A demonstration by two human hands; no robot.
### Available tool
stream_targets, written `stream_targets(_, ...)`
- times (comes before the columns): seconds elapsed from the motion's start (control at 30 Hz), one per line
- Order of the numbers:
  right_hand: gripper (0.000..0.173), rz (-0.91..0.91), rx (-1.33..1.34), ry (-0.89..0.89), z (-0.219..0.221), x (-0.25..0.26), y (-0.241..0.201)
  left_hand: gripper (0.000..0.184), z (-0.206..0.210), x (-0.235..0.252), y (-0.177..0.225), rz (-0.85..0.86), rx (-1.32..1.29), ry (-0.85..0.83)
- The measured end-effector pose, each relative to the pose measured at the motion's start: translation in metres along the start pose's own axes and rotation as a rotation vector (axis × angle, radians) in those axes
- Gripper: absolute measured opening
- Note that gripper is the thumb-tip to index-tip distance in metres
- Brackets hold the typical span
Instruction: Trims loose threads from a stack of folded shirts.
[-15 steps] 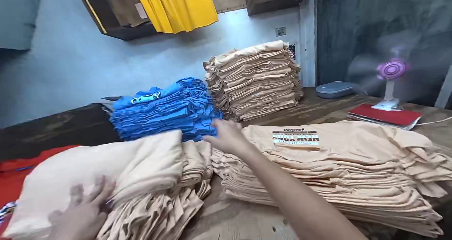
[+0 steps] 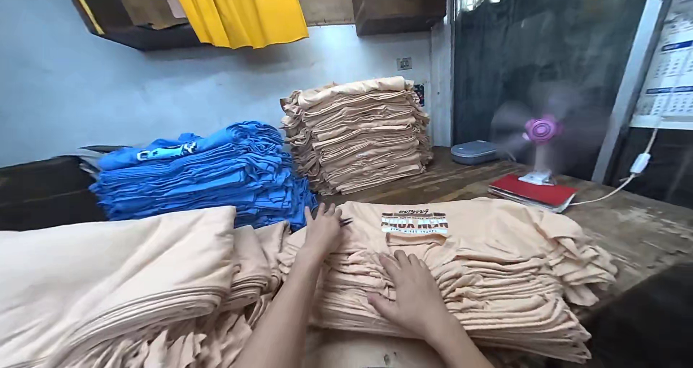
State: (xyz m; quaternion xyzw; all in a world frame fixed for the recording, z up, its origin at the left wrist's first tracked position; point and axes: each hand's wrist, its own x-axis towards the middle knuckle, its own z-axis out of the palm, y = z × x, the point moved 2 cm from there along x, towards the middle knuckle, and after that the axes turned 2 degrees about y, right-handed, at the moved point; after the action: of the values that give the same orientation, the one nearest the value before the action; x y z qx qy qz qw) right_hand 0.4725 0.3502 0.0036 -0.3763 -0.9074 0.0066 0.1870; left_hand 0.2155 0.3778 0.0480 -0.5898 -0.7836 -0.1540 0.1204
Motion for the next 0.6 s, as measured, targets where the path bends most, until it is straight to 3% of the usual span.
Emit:
stream_targets(0.1, 0.08, -0.053, 0.029, 0.065, -0.001, -0.013, 0.007, 0.052, 0.047, 0.012, -0.022, -0.068, -0.188, -0.173)
stream_targets(0.23, 0.075, -0.086, 0.045, 0.111, -0.006, -0.024, 0.012, 0.049, 0.055, -0.017, -0.04, -0.08, -0.388, -0.166)
stream_targets(0.43, 0.073, -0.194, 0.071, 0.222, -0.017, -0.069, 0.017, 0.056, 0.022, -0.107, -0.022, -0.166, -0.27, -0.118)
stream_targets(0.6, 0.071, -0.3, 0.185, 0.223, -0.036, -0.131, 0.022, 0.062, 0.011, -0.221, -0.003, -0.214, -0.284, 0.061)
